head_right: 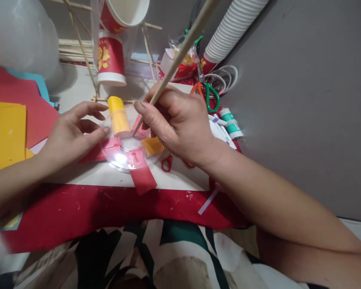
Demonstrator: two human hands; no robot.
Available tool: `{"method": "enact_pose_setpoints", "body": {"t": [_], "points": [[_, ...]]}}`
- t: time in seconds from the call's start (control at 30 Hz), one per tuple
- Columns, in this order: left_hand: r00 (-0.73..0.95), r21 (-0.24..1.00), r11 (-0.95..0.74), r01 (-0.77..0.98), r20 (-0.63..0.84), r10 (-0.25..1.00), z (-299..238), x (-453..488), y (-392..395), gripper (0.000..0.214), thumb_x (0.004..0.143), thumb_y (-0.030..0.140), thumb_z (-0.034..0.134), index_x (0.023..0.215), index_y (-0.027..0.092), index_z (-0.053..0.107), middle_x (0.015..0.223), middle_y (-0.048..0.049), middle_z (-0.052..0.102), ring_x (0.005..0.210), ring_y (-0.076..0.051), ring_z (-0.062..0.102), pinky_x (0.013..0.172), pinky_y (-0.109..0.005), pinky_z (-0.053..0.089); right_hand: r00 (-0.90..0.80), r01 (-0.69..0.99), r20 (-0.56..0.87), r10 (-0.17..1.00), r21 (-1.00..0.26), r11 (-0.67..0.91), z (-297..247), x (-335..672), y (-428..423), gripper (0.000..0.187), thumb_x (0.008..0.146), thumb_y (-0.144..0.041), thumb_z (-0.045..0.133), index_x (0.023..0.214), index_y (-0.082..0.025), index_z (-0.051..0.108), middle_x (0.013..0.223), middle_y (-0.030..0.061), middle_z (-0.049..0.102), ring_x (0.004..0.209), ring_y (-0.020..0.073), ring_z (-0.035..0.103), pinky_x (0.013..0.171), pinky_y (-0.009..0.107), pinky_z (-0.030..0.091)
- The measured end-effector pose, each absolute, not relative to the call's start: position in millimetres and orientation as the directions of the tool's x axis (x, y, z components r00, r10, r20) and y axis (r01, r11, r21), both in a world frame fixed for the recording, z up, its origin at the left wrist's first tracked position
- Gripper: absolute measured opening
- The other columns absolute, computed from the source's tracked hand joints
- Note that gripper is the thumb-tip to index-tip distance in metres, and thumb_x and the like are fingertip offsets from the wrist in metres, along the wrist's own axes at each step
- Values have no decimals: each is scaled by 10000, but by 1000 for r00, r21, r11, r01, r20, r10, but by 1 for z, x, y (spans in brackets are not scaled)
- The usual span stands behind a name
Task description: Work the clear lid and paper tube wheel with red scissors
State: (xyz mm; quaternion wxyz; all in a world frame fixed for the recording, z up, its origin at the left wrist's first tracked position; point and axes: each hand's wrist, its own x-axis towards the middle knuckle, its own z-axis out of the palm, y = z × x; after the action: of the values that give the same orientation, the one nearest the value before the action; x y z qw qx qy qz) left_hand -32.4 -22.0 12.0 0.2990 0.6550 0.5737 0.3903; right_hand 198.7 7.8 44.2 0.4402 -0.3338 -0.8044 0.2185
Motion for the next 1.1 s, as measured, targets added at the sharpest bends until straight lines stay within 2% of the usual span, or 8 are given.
{"method": "enact_pose_setpoints", "body": {"t": [0.27, 0.47, 0.53, 0.63, 0.8, 0.9, 0.97, 1.1], "points": [[39, 906, -83, 416, 73, 997, 13, -30, -23, 413, 788, 125, 671, 1192, 195, 630, 1138, -44, 638, 599, -62, 566, 570, -244, 465, -449, 471, 568, 690, -505, 723, 56, 186, 5, 254, 968, -337, 637, 740, -227, 610, 625, -14, 627, 527, 118, 578, 510, 279, 454], [22, 945, -22, 327, 16, 1000, 13, -32, -20, 430, 758, 113, 698, 1175, 202, 647, 1085, -27, 648, 617, -63, 579, 553, -219, 434, -747, 467, 440, 498, -187, 864, 78, 190, 12, 212, 1012, -368, 546, 860, -258, 644, 625, -32, 658, 526, 98, 563, 539, 263, 450], [18, 946, -1, 325, -6, 1000, 13, -32, -18, 427, 736, 103, 696, 1148, 204, 651, 1060, -23, 660, 629, -73, 584, 549, -215, 432, -795, 414, 405, 452, -182, 892, 83, 192, 15, 198, 1017, -348, 537, 887, -243, 644, 622, -41, 660, 508, 76, 561, 530, 241, 448], [26, 934, 15, 357, -26, 999, 15, -33, -17, 400, 732, 113, 696, 1118, 212, 659, 1052, -23, 669, 639, -86, 590, 556, -223, 439, -818, 370, 363, 446, -261, 891, 89, 193, 19, 172, 1013, -324, 557, 897, -220, 631, 645, -49, 678, 533, 61, 610, 526, 209, 457], [27, 932, 65, 356, -80, 996, 14, -35, -17, 442, 729, 125, 714, 1154, 235, 662, 1081, -27, 664, 676, -114, 618, 589, -253, 453, -870, 316, 257, 420, -364, 876, 97, 198, 22, 155, 1012, -254, 547, 891, -206, 631, 759, -4, 745, 672, 100, 709, 562, 211, 515], [39, 936, 73, 344, -92, 995, 11, -37, -14, 471, 720, 120, 716, 1171, 244, 655, 1019, -21, 666, 683, -129, 624, 619, -275, 466, -898, 296, 227, 377, -322, 899, 99, 199, 24, 180, 1009, -231, 531, 874, -202, 647, 760, 0, 742, 655, 98, 698, 538, 218, 502], [64, 943, 73, 323, -99, 993, 10, -38, -11, 474, 715, 113, 709, 1168, 242, 651, 939, -9, 662, 687, -135, 626, 644, -284, 472, -891, 304, 262, 371, -265, 915, 97, 196, 25, 158, 995, -238, 560, 875, -201, 657, 729, -9, 730, 601, 87, 661, 515, 223, 478], [119, 952, 101, 289, -141, 983, 11, -40, -6, 459, 714, 95, 686, 1154, 222, 641, 795, 9, 655, 686, -144, 631, 666, -286, 468, -769, 446, 427, 476, -177, 878, 86, 186, 21, 222, 953, -265, 639, 742, -201, 616, 586, -32, 634, 483, 80, 534, 452, 246, 391]]}}
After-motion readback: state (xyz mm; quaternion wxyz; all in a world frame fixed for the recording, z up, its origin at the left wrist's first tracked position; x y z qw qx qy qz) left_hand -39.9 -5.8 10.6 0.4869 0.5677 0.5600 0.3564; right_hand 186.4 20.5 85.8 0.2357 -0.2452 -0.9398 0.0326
